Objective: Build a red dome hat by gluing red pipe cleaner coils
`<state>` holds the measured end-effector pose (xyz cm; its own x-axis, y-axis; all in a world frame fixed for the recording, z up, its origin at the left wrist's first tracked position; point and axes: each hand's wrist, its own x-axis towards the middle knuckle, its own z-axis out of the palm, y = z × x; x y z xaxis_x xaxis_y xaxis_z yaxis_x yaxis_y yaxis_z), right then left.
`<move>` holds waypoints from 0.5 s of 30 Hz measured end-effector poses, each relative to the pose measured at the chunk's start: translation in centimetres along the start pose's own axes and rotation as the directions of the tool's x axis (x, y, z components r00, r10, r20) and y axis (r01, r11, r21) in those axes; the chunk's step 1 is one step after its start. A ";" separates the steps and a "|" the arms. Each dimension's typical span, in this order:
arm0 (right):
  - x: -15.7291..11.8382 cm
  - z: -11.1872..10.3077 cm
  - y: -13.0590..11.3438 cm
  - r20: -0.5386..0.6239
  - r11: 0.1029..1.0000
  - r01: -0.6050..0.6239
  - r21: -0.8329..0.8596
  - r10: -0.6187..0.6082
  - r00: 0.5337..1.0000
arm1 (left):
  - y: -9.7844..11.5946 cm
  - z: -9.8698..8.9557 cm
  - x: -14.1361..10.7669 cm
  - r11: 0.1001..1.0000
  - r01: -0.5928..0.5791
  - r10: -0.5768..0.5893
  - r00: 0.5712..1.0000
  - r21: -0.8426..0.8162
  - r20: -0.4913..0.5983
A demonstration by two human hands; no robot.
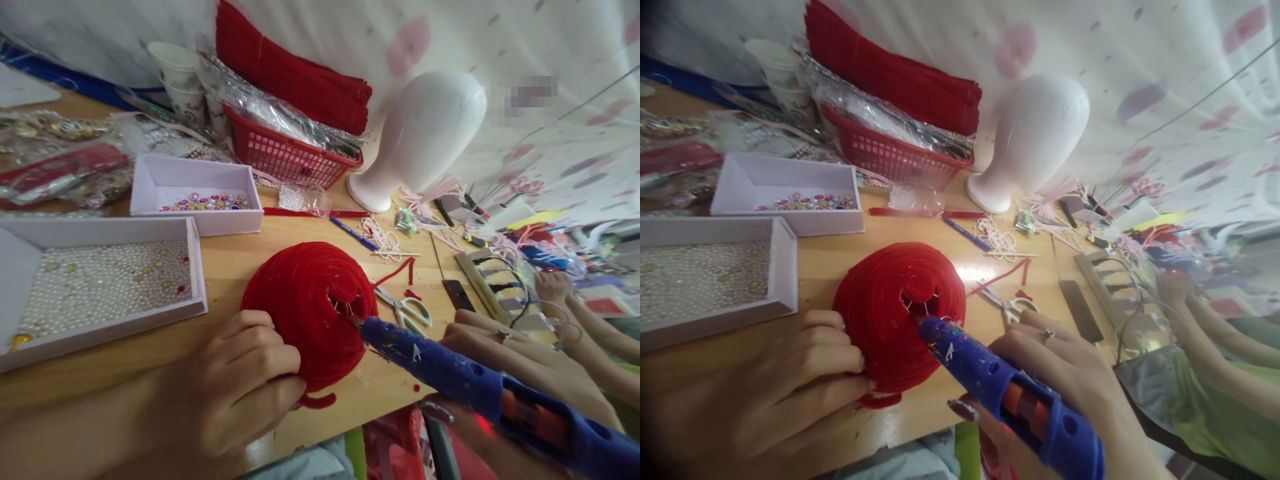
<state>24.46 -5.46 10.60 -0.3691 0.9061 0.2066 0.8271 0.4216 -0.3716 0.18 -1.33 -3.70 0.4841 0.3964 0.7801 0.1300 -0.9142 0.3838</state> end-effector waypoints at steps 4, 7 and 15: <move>-0.5 0.0 0.2 -0.006 1.000 -0.001 -0.012 0.001 1.000 | 0.0 0.0 0.0 1.000 -0.001 0.001 0.999 0.005 0.033; -0.8 0.0 0.6 -0.010 0.999 0.026 -0.031 -0.027 1.000 | 0.0 -0.2 0.0 1.000 -0.008 0.008 0.999 0.012 0.034; -0.6 -0.4 0.7 0.073 0.997 0.024 -0.070 -0.019 0.997 | -0.1 -0.6 0.1 0.999 -0.015 0.012 0.996 0.037 0.085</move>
<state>25.42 -5.69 10.59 -0.4144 0.8982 0.1470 0.8457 0.4397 -0.3024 -0.27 -1.21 -3.39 0.5576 0.3770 0.7395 0.1547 -0.9225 0.3537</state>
